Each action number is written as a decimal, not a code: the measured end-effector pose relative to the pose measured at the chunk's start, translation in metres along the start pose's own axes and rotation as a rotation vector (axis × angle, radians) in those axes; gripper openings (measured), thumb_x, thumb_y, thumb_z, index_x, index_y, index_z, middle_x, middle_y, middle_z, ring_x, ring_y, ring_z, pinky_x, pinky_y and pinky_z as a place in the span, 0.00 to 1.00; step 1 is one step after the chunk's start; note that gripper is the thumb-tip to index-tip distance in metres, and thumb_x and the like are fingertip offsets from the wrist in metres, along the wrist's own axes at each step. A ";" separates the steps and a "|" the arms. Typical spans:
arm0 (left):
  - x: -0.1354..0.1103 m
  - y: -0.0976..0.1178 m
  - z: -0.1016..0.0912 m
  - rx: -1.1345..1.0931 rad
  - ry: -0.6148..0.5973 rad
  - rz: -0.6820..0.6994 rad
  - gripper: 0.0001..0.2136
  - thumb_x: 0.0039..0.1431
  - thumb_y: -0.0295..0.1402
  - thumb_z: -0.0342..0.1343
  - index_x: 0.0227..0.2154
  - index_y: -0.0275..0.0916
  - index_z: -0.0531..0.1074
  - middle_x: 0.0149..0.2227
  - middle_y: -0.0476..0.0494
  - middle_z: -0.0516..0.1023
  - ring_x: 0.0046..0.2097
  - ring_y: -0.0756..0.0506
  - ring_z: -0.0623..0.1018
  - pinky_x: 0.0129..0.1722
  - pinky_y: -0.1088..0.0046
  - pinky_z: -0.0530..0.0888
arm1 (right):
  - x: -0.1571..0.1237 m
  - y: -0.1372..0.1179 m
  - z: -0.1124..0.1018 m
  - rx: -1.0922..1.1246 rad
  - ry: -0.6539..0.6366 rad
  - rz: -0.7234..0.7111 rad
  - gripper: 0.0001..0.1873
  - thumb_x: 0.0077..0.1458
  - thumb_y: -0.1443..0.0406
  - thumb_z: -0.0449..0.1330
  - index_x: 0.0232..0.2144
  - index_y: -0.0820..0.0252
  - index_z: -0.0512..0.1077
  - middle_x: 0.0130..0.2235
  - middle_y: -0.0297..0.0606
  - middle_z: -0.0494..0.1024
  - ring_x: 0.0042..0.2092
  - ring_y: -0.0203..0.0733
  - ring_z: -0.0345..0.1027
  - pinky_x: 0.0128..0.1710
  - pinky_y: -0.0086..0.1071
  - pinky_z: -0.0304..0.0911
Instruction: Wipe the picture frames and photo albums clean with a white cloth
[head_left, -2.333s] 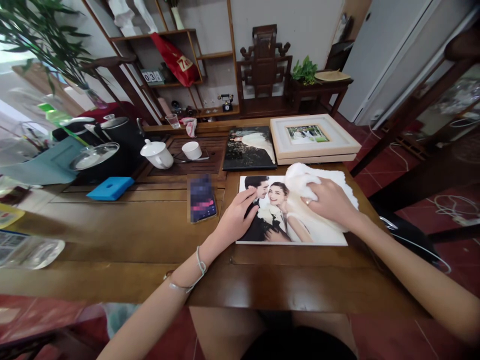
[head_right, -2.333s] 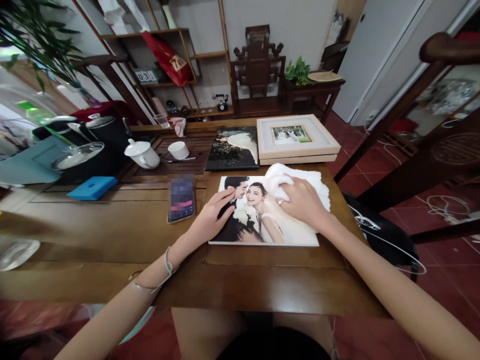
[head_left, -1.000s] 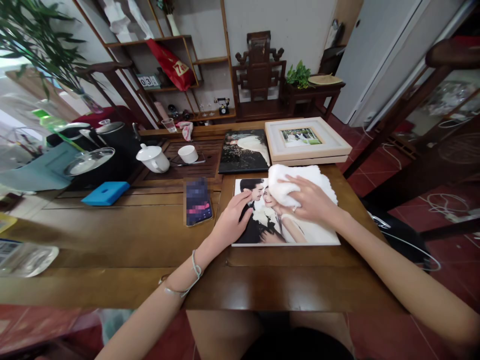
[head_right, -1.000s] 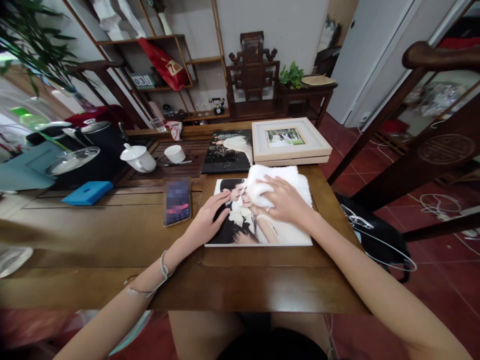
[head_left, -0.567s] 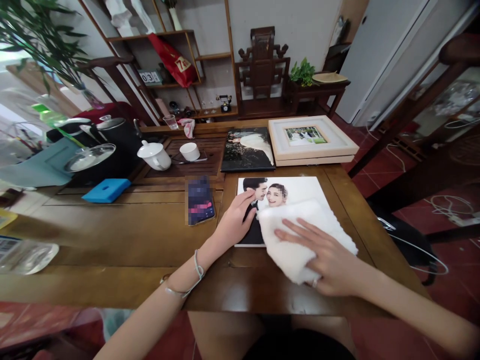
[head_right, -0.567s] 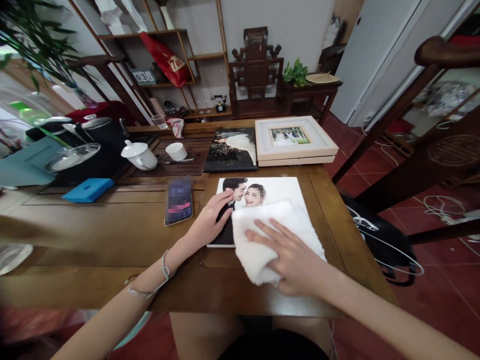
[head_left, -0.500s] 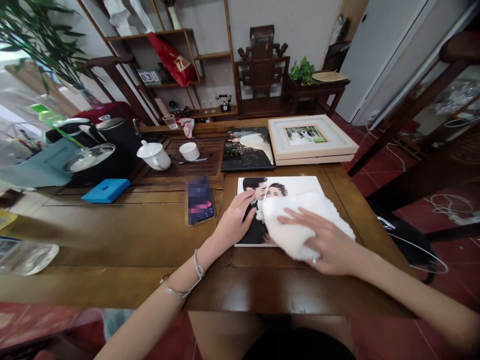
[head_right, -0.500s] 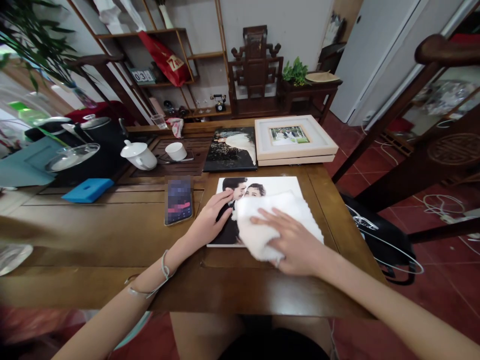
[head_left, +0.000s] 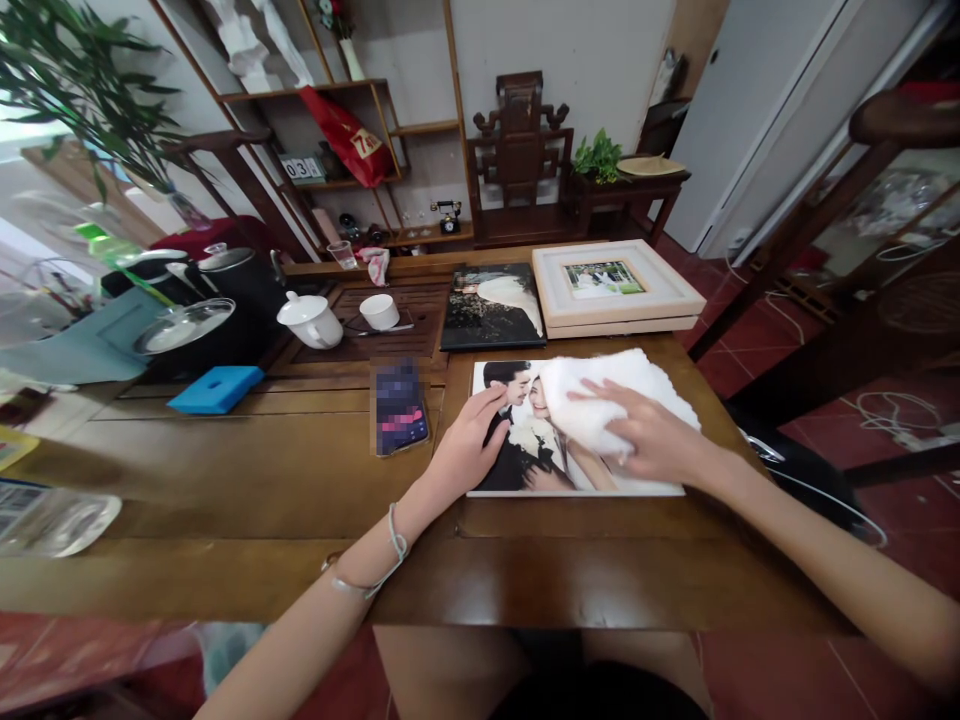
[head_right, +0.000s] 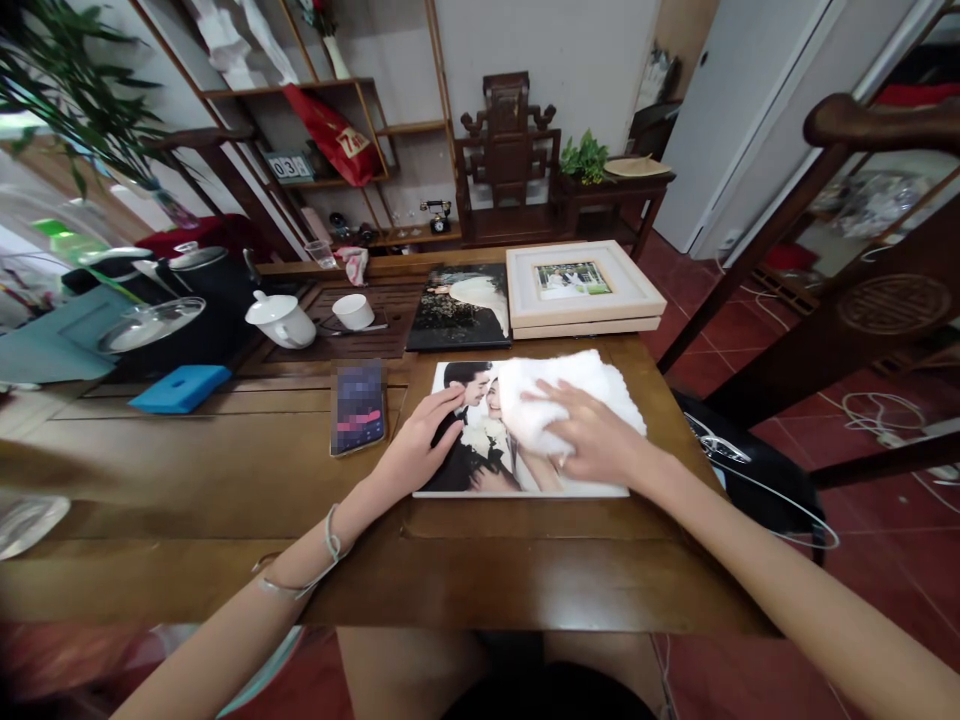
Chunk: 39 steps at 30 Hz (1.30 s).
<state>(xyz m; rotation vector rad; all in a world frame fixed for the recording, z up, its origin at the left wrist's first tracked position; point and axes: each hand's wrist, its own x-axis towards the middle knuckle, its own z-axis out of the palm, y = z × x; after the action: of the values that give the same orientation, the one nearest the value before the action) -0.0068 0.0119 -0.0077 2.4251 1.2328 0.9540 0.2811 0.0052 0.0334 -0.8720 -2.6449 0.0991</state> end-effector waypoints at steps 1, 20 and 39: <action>0.000 0.000 0.000 0.001 0.002 -0.002 0.17 0.67 0.29 0.49 0.57 0.37 0.65 0.60 0.33 0.68 0.64 0.40 0.66 0.64 0.53 0.65 | -0.010 -0.016 -0.001 0.012 -0.011 -0.033 0.07 0.44 0.71 0.58 0.25 0.59 0.76 0.63 0.46 0.66 0.67 0.59 0.51 0.64 0.59 0.52; 0.002 -0.003 -0.003 -0.006 -0.059 -0.023 0.17 0.67 0.31 0.49 0.57 0.37 0.66 0.61 0.33 0.67 0.65 0.39 0.65 0.65 0.53 0.63 | 0.053 0.063 -0.001 0.126 0.051 0.212 0.14 0.55 0.58 0.57 0.23 0.60 0.73 0.31 0.46 0.81 0.33 0.49 0.74 0.34 0.37 0.63; 0.001 -0.003 0.000 -0.026 -0.026 -0.003 0.17 0.67 0.30 0.48 0.58 0.38 0.65 0.61 0.33 0.68 0.64 0.40 0.66 0.64 0.51 0.64 | 0.001 -0.050 -0.006 0.239 -0.122 -0.018 0.12 0.48 0.70 0.58 0.35 0.59 0.78 0.59 0.45 0.72 0.64 0.55 0.58 0.60 0.50 0.60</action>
<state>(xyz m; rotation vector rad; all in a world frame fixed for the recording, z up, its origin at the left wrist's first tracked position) -0.0083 0.0152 -0.0089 2.4072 1.2073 0.9294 0.2544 -0.0353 0.0475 -0.7836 -2.6791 0.4679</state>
